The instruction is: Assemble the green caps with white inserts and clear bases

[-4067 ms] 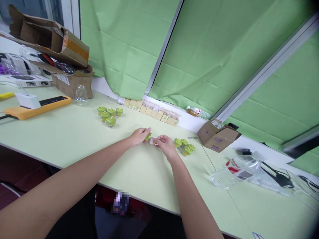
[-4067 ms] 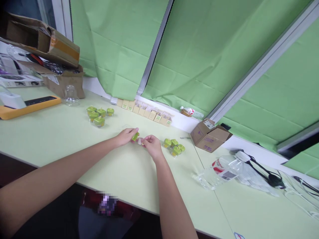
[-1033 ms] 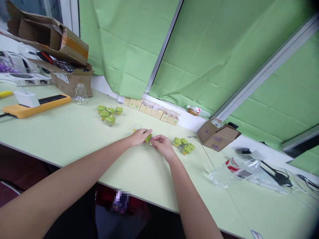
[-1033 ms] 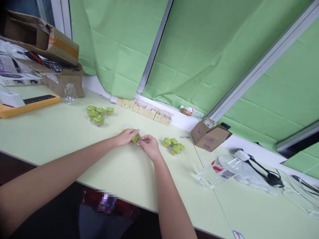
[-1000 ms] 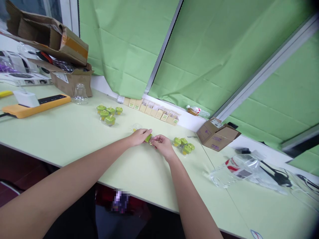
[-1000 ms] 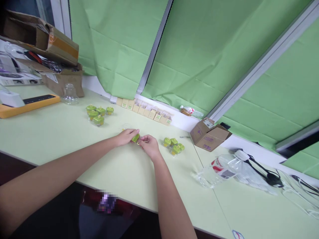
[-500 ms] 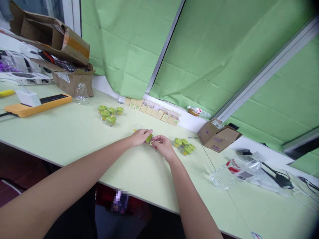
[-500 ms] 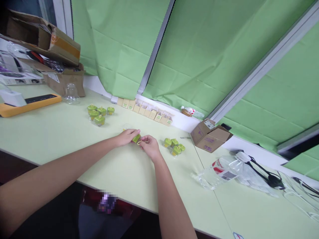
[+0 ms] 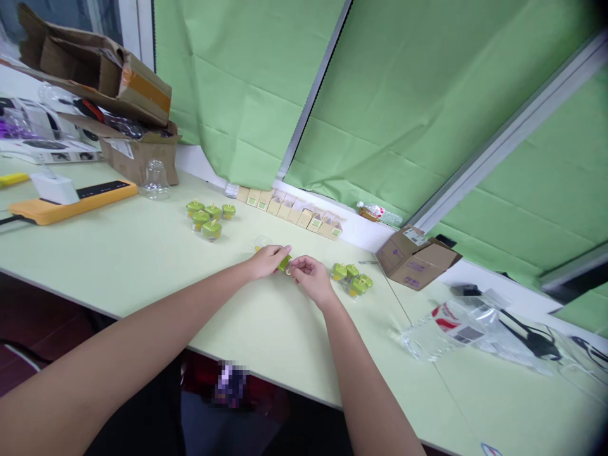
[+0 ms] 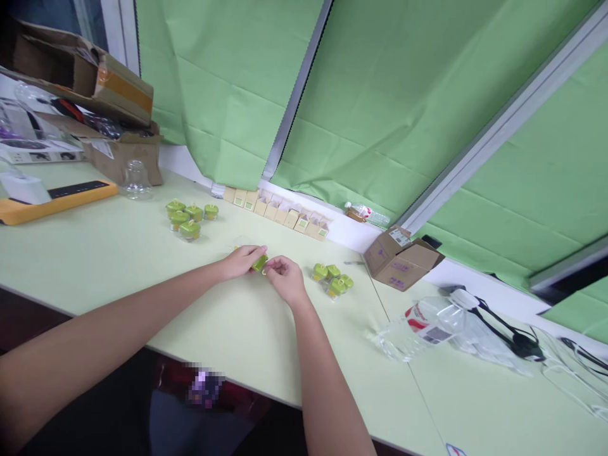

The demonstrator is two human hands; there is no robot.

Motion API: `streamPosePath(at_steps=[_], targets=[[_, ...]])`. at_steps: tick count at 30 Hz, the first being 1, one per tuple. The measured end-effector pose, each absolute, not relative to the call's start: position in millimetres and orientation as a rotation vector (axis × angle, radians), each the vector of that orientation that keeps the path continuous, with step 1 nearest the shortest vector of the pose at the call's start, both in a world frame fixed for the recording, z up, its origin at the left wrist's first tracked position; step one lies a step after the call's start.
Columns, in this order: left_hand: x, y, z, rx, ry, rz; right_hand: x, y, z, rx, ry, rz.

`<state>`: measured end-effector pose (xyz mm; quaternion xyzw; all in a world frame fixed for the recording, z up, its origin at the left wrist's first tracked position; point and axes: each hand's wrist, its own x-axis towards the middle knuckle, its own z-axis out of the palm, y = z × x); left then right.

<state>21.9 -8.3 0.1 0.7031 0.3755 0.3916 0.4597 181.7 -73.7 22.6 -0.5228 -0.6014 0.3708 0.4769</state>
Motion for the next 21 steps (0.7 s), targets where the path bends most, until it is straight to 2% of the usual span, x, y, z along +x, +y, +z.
streamPosePath(at_steps=[6,12,21], targets=[[24.2,-11.3,3.8,1.623,0.861,1.067,175.2,-75.6,28.1,-1.172,-1.302,0.868],[29.7,-17.3,6.6,1.436,0.825,1.143,165.9,-76.8,22.7,-1.130,-1.356,0.784],[36.3,-23.8,9.2,1.412,0.825,1.279,150.5,-85.0,24.0,-1.256,-1.358,0.495]])
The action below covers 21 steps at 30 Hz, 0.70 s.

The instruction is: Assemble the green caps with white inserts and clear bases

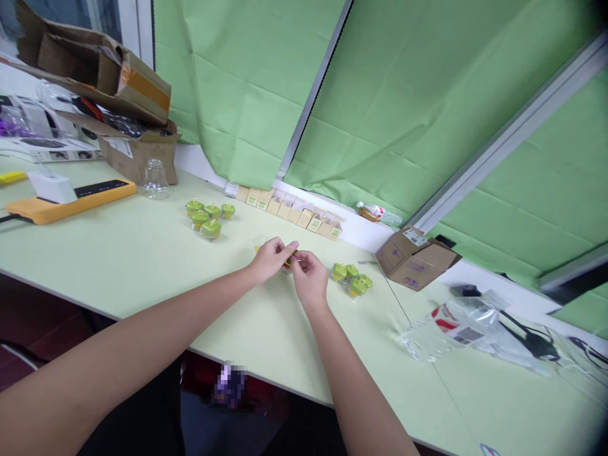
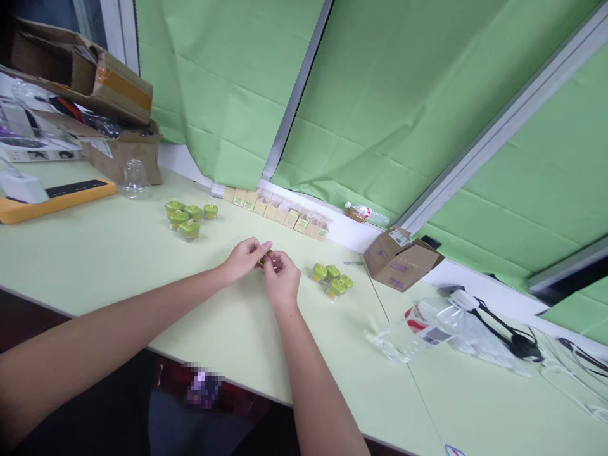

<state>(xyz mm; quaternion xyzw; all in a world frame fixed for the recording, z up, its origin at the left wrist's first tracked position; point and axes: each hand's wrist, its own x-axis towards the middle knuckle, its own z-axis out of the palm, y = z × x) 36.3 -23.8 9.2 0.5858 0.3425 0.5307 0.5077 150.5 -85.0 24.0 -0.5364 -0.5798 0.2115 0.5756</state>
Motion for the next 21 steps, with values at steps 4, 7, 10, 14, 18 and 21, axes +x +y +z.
streamPosePath(at_steps=[4,7,10,14,18,21], targets=[[39.6,-26.1,8.7,1.444,0.774,1.306,150.8,-86.2,27.6,-1.313,-1.311,0.464],[42.1,-31.1,11.3,1.422,0.651,1.282,154.7,-83.7,28.8,-1.299,-1.238,0.499],[44.0,-35.1,13.4,1.415,0.589,1.289,157.8,-80.3,28.0,-1.259,-1.166,0.535],[44.5,-36.6,12.3,1.498,0.606,1.310,158.4,-78.9,26.2,-1.248,-1.084,0.602],[43.2,-38.0,12.1,1.546,0.651,1.317,158.7,-79.0,25.0,-1.258,-1.074,0.631],[42.5,-38.7,12.9,1.560,0.665,1.329,159.7,-77.9,24.3,-1.257,-1.082,0.636]])
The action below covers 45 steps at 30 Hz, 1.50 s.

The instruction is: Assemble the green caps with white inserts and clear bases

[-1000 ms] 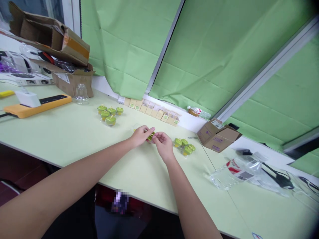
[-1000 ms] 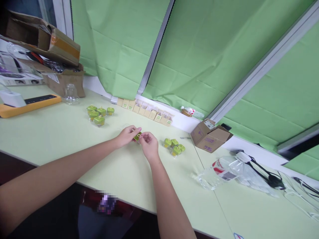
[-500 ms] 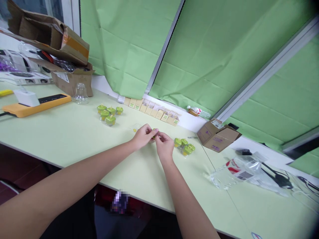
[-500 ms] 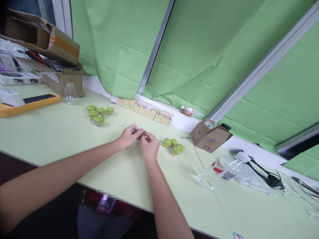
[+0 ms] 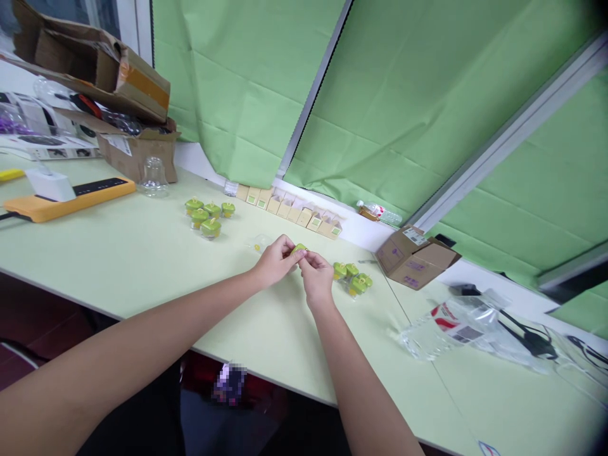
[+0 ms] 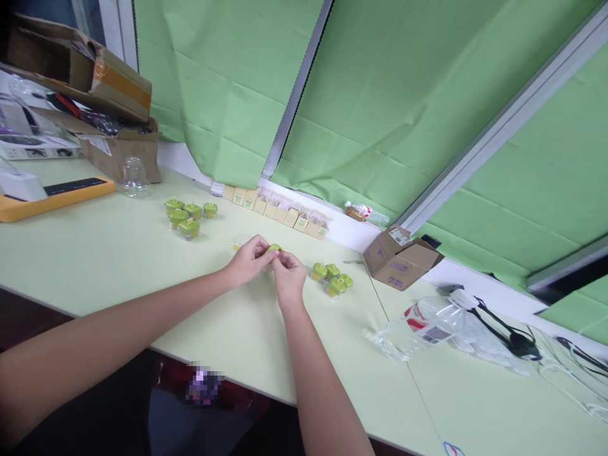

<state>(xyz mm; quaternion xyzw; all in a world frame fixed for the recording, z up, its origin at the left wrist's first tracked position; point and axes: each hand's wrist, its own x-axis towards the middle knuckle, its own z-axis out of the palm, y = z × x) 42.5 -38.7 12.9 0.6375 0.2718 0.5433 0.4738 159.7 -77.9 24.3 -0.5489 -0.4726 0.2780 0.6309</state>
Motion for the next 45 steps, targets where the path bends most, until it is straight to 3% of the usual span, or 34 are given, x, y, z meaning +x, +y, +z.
streamPosePath(at_steps=[22,37,45], targets=[[48.5,-30.6,2.4,1.421,0.483,1.264,163.0,-80.2,28.7,-1.284,-1.139,0.645],[46.0,-26.6,-2.0,1.466,0.513,1.268,171.4,-81.9,26.2,-1.284,-1.531,0.329],[51.0,-30.9,-0.1,1.388,0.433,1.202,165.9,-83.5,24.4,-1.326,-1.270,0.334]])
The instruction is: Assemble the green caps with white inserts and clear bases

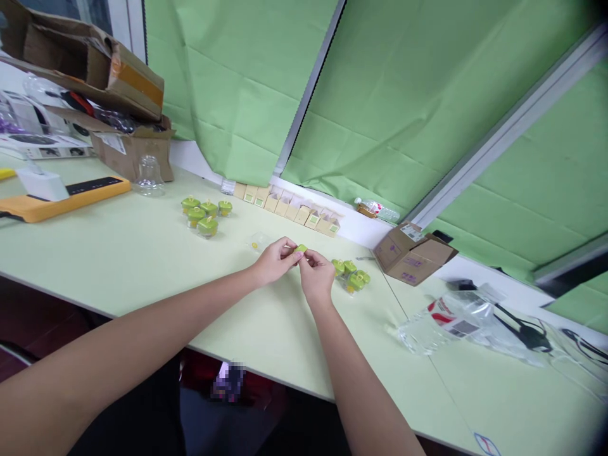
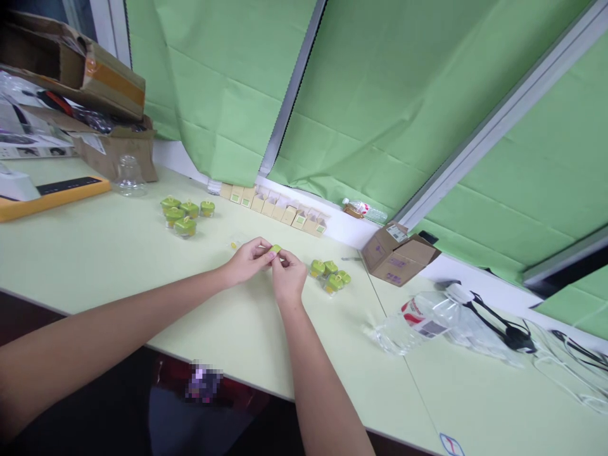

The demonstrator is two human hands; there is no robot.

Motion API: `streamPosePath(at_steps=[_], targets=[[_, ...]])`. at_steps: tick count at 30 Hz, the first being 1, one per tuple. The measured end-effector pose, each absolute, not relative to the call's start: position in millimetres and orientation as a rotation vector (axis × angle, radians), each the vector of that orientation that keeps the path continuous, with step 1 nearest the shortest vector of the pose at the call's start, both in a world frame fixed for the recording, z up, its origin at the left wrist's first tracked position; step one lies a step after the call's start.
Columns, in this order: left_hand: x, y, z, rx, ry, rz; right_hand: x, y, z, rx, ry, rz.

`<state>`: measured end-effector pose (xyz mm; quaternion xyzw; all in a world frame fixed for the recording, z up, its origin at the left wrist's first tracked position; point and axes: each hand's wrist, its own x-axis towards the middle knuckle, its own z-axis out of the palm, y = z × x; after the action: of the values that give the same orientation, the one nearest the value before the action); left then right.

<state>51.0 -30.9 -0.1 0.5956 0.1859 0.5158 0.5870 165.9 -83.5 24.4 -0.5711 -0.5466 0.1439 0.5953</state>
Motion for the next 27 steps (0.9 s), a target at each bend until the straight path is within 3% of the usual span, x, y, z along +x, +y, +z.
streamPosePath(at_steps=[8,21,27], targets=[[40.8,-32.6,19.6,1.141,0.472,1.137,165.5,-79.2,25.5,-1.218,-1.245,0.348],[34.0,-23.2,20.4,1.286,0.654,1.187,166.8,-81.7,30.9,-1.235,-1.274,0.303],[32.2,-25.0,22.0,1.326,0.592,1.111,170.1,-78.1,33.7,-1.106,-1.160,0.843]])
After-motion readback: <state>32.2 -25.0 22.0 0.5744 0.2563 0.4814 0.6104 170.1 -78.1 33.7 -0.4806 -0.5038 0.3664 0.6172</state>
